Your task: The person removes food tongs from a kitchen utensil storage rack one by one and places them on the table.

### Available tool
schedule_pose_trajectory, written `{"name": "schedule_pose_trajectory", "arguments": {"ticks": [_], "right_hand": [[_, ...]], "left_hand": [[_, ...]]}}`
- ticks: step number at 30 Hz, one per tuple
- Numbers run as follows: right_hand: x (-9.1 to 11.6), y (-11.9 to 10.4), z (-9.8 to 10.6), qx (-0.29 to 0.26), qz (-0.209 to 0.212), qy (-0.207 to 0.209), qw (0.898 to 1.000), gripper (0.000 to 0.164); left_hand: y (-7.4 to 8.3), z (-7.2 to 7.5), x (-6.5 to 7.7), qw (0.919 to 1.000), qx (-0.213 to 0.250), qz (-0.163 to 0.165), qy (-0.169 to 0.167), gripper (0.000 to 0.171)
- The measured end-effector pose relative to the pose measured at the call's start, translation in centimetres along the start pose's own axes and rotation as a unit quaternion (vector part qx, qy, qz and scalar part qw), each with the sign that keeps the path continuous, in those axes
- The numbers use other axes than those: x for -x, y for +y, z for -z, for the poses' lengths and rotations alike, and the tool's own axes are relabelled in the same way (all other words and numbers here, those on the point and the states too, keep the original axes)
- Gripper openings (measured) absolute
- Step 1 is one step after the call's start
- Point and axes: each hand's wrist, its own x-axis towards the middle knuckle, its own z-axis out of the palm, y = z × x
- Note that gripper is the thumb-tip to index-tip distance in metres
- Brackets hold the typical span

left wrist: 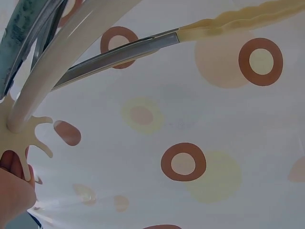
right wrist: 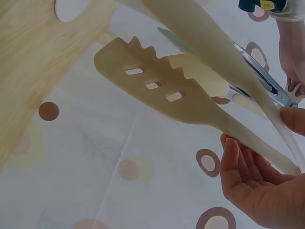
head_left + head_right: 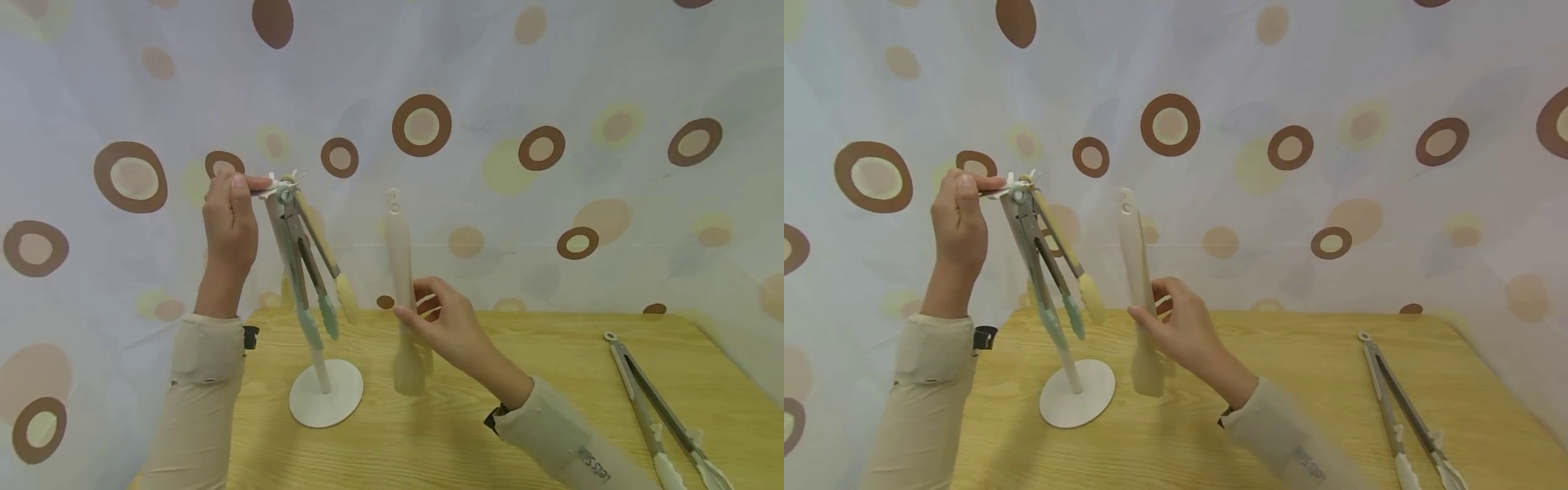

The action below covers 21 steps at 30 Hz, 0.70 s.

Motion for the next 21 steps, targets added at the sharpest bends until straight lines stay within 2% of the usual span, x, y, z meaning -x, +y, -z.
{"name": "schedule_pose_trajectory", "arguments": {"ticks": [5,16,21], "right_hand": [[0.7,0.7,1.3,0.017,-0.020,0.000,1.000,0.038],[1.9,2.5,4.3,0.072,-0.027,0.010,0.997,0.036],[2.7,3.4,5.7,0.093,-0.051,0.017,0.994,0.040]], "left_hand": [[0.0,0.1,-0.2,1.0000,-0.008,0.000,-0.003,0.034],[0.1,0.4,-0.7,0.9997,-0.016,0.012,-0.010,0.038],[0.1,0.3,-0.8,0.9997,-0.007,0.019,-0.013,0.039]]}}
